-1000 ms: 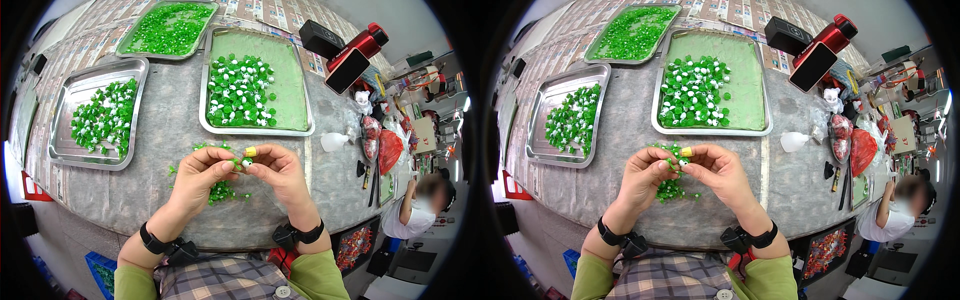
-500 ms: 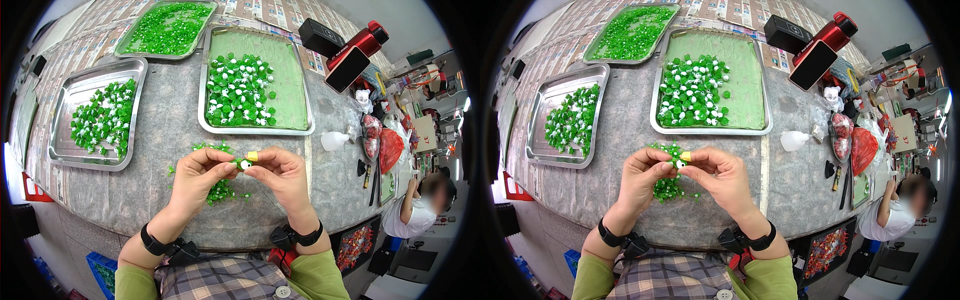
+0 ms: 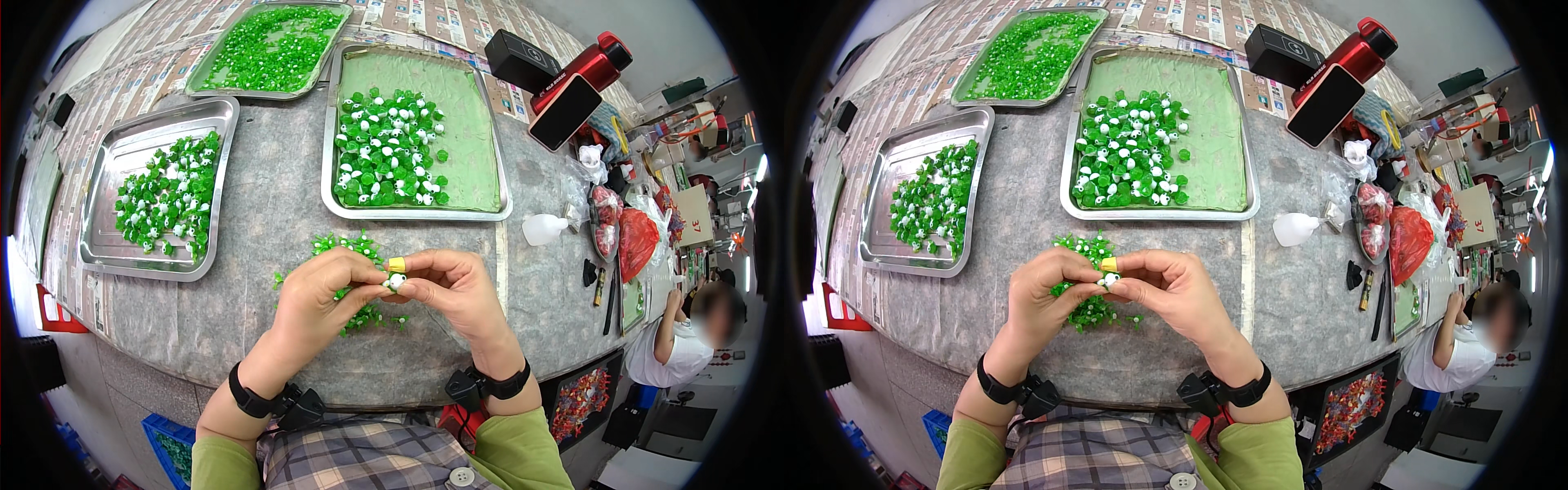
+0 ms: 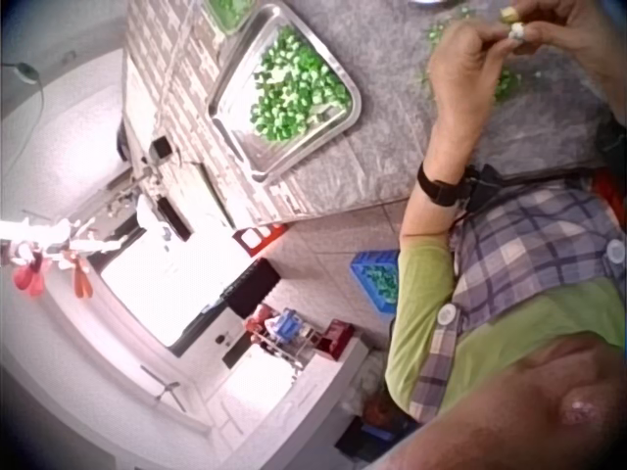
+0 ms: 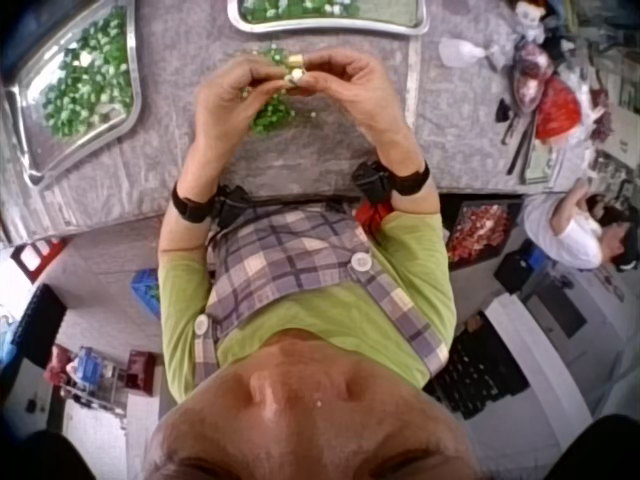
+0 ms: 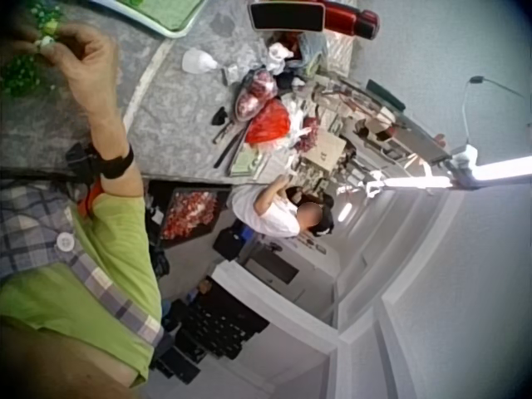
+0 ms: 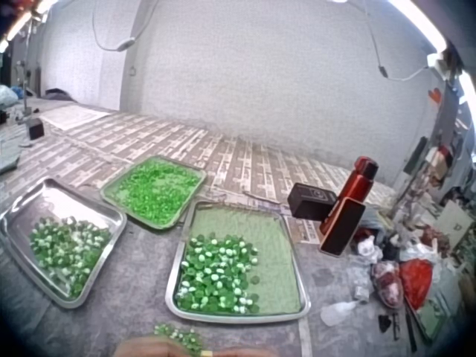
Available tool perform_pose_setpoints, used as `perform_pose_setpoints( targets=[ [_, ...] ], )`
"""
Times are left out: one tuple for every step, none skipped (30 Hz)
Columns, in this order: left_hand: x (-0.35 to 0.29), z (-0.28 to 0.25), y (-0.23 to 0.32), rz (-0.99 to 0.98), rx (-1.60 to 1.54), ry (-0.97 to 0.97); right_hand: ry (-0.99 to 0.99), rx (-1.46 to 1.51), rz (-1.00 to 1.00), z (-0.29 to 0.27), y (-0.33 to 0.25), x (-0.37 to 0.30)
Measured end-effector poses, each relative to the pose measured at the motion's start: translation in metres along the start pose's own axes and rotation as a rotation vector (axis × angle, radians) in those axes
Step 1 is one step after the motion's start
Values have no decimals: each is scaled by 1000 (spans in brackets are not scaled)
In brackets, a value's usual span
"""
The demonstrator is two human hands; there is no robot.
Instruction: The person applies glue to green plastic pieces, attaches white plastic pieces to them, and places the assembled items into a metal tray. This process is repeated for several pieces, handling each one individually.
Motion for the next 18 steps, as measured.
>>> perform_pose_setpoints(
  targets=[
    [0,1,2,30,37,-10,-9,10,23,0,0,0],
    [0,1,1,29,37,-10,-18,20,47,0,1,0],
    [-1,2,1,40,53,-11,-18,21,49,0,2,0],
    [-2,2,0,51,70,-11,-18,11,53,0,5,1],
    [-2,2,-1,46,71,-12,-18,1,57,0,7,1],
    [-1,2,-3,45,87,-6,-19,4,61,0,8,3],
    [-1,1,-4,42,100,-3,-16,25,59,-1,9,5],
    [0,0,-4,33,98,-5,-12,46,58,0,9,6],
    [3,-2,-2,45,93,5,-11,50,66,0,9,6],
    [7,-5,0,59,89,14,52,-24,16,-3,4,6],
    [7,-15,-2,42,52,108,115,-98,-34,-7,-1,5],
    [7,-29,-5,25,15,201,165,-425,-8,-15,-3,2],
    [5,-52,-9,11,-29,347,163,-422,-8,-20,-3,2],
    [3,-75,-10,-2,-75,491,-7,-738,-22,-15,-5,1],
    [1,-97,-7,26,-22,618,-182,-1050,-37,-8,-2,-1],
    [-4,-117,-2,57,33,747,-227,-1146,-137,-2,-2,-3],
    [-5,-127,-2,57,37,748,-229,-1144,-140,1,3,-5],
    [-10,-140,2,116,106,861,-221,-1228,-206,7,4,-7]
  ],
)
Point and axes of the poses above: each hand's wrist, its own x-axis towards the middle knuckle, its own z-axis out of the palm, y = z × x, the point moved 6 cm from there along x, towards the middle knuckle, and after that the axes turned 15 degrees about -x, right-handed, at the moved point
